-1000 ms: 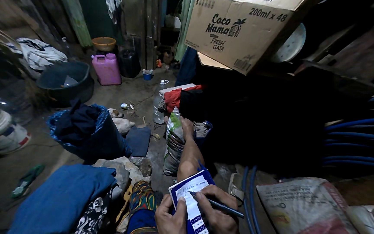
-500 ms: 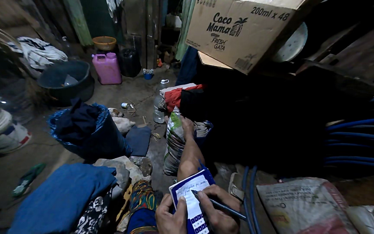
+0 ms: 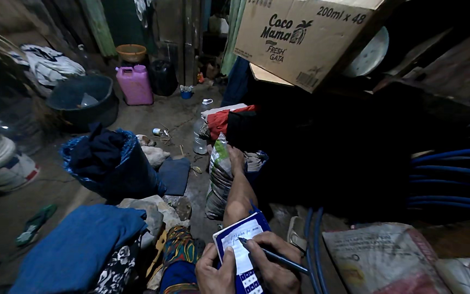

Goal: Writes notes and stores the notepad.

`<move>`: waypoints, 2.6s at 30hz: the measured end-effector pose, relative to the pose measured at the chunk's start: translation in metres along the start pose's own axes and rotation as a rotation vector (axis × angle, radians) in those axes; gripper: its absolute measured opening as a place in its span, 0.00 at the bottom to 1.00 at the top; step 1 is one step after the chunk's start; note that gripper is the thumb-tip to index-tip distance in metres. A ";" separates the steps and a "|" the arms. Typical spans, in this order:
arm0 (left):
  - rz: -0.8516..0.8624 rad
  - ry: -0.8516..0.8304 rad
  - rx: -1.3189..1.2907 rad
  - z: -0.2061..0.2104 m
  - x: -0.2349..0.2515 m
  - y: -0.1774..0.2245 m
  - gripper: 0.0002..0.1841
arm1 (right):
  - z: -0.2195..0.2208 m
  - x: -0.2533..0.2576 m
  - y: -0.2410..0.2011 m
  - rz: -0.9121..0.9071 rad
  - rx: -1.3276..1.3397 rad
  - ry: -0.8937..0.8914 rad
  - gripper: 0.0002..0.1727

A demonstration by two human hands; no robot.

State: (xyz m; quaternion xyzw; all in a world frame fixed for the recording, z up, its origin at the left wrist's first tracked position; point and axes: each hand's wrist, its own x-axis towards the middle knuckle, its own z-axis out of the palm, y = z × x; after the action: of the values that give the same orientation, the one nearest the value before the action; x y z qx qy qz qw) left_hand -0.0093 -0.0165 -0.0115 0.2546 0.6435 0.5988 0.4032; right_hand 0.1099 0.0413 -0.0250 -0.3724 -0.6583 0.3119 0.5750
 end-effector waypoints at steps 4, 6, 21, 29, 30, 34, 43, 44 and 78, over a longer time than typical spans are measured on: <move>0.003 -0.003 -0.013 -0.001 0.001 -0.001 0.05 | 0.001 0.000 0.001 0.007 -0.018 0.046 0.07; -0.001 -0.005 -0.015 -0.001 0.001 -0.001 0.05 | -0.001 0.001 -0.001 0.043 0.020 0.081 0.05; 0.016 -0.013 -0.012 -0.002 0.001 -0.003 0.05 | -0.002 0.002 -0.003 0.069 0.055 0.045 0.06; -0.026 -0.042 -0.096 -0.006 0.000 0.002 0.06 | -0.003 0.005 -0.020 0.308 0.314 0.109 0.02; -0.055 -0.059 -0.124 -0.005 -0.001 0.005 0.05 | -0.002 0.005 -0.020 0.300 0.306 0.108 0.01; -0.202 -0.107 -0.221 0.002 -0.001 0.016 0.03 | -0.002 0.002 -0.021 0.295 0.283 0.093 0.02; -0.196 -0.102 -0.180 0.001 0.000 0.016 0.01 | -0.008 0.006 -0.017 0.218 0.236 0.061 0.05; -0.190 -0.096 -0.176 0.002 -0.001 0.016 0.01 | -0.010 0.005 -0.013 0.165 0.186 0.040 0.05; -0.125 -0.029 -0.201 0.007 -0.006 0.009 0.04 | -0.008 -0.002 -0.005 0.080 0.015 -0.029 0.04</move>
State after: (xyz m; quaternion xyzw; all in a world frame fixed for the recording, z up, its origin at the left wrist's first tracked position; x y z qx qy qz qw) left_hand -0.0014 -0.0164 -0.0014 0.1811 0.5891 0.6302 0.4723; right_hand 0.1172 0.0364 -0.0209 -0.3893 -0.6489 0.3451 0.5552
